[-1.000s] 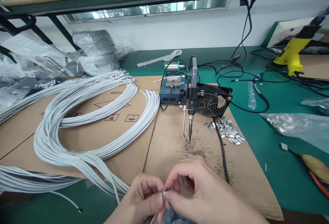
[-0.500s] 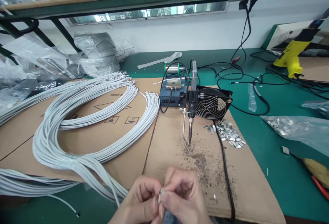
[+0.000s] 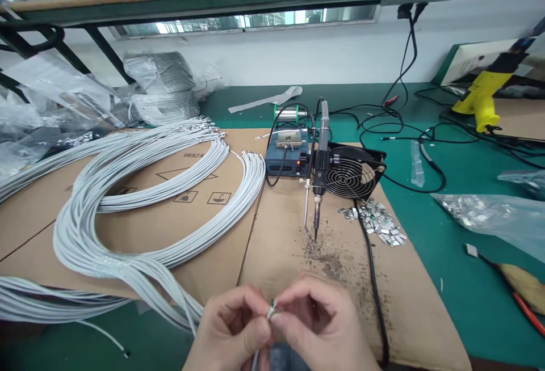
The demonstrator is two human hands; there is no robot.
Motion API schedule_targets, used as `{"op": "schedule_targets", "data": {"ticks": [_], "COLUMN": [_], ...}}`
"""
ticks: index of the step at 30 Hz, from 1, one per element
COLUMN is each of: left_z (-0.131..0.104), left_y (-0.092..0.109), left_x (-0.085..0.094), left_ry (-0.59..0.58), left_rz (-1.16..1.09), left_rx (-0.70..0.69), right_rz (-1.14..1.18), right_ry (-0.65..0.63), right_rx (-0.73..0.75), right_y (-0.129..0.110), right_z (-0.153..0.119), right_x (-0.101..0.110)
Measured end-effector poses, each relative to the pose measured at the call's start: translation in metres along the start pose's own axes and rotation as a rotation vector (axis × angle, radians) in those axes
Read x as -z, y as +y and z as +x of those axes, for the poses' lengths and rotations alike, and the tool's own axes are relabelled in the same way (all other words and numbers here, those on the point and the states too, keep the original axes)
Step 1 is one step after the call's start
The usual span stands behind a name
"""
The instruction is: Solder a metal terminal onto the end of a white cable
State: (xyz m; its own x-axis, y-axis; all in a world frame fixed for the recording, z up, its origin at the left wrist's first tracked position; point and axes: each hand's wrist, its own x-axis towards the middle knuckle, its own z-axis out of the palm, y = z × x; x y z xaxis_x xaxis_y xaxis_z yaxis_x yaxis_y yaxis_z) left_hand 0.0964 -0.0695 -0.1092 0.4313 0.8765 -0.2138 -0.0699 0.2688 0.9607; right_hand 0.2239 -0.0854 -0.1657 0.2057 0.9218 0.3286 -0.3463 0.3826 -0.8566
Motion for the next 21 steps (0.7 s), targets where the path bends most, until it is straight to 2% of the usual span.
{"op": "schedule_targets", "data": {"ticks": [3, 9, 21], "left_z": [0.001, 0.002, 0.006], "left_y": [-0.003, -0.003, -0.002], "left_x": [0.001, 0.001, -0.001], "left_ry": [0.022, 0.034, 0.047], "left_rz": [0.051, 0.096, 0.153], "left_rx": [-0.035, -0.009, 0.026], "right_rz": [-0.142, -0.382, -0.396], "right_ry": [0.011, -0.106, -0.100], "right_rx": [0.042, 0.221, 0.493], "right_y": [-0.004, -0.011, -0.010], "right_z": [0.004, 0.011, 0.010], "right_x": [0.003, 0.017, 0.025]}}
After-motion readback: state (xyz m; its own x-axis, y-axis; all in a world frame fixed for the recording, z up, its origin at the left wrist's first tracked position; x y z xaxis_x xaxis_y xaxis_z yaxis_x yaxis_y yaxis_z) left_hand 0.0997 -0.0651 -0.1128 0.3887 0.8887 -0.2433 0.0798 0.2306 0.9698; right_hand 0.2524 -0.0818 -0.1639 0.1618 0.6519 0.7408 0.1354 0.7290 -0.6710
